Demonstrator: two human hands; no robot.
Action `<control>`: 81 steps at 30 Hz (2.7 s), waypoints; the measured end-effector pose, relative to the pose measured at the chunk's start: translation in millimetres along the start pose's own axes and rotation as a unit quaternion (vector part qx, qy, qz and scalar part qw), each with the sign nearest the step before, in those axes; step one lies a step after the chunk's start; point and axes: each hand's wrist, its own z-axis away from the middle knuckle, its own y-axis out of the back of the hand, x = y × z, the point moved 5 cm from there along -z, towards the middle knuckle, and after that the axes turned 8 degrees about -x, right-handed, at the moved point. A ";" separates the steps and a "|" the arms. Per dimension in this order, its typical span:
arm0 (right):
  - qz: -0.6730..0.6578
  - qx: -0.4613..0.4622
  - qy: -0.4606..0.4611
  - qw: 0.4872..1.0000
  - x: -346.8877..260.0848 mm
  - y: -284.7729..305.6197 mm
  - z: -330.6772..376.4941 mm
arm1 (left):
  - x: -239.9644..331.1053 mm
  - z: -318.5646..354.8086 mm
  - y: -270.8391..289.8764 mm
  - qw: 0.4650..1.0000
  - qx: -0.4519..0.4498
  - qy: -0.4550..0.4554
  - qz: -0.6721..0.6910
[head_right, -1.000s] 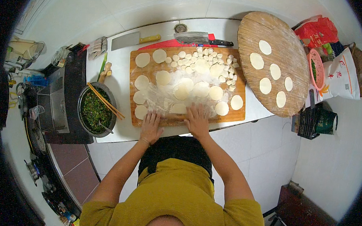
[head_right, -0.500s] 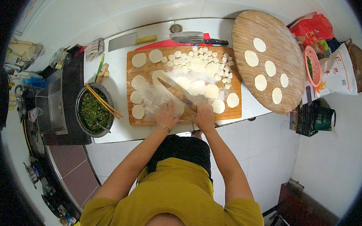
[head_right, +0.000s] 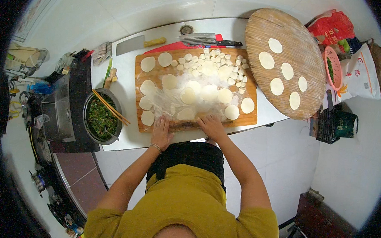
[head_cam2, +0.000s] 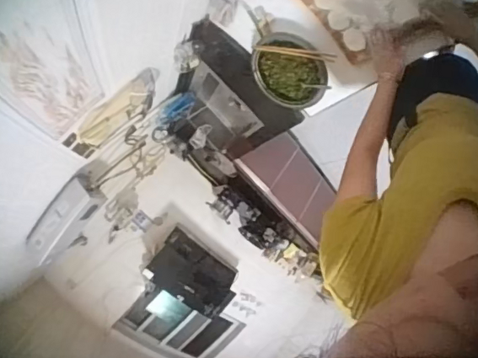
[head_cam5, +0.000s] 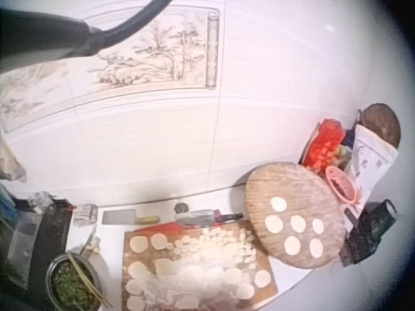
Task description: The person uses a wooden rolling pin to flatten small balls of dough into thin, round discs on a floured wooden board. They repeatedly pick up a dough ball, roll it flat, and place the finished disc onto a larger round wooden tray to the right. A bowl of green filling is visible on the counter.
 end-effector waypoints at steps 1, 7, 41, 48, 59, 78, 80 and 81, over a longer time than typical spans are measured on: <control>-0.016 -0.014 0.004 1.000 -1.8 -3.5 -12.0 | -3.3 -7.8 -0.7 1.000 -0.006 0.024 0.002; 0.019 0.092 -0.130 0.987 10.4 37.1 -44.7 | -10.2 -60.0 22.4 0.997 0.040 0.064 -0.005; -0.332 0.279 -0.228 0.872 66.3 108.3 145.4 | 15.2 -88.4 -31.9 0.926 0.035 0.311 0.211; -0.374 0.266 -0.228 0.859 83.8 116.7 164.8 | -1.2 -96.5 -46.4 0.921 -0.020 0.351 0.169; -0.438 0.258 -0.248 0.825 106.8 140.6 192.6 | 91.5 -117.9 9.6 0.764 0.053 0.113 0.633; -0.383 0.369 -0.322 0.783 172.8 149.5 285.3 | 366.9 -351.5 90.9 0.699 0.048 -0.073 0.710; -0.379 0.362 -0.315 0.791 171.9 145.9 281.1 | 336.2 -323.5 80.9 0.732 0.076 -0.092 0.671; -0.379 0.358 -0.306 0.797 170.7 146.0 275.6 | 318.5 -304.7 82.4 0.748 0.095 -0.100 0.649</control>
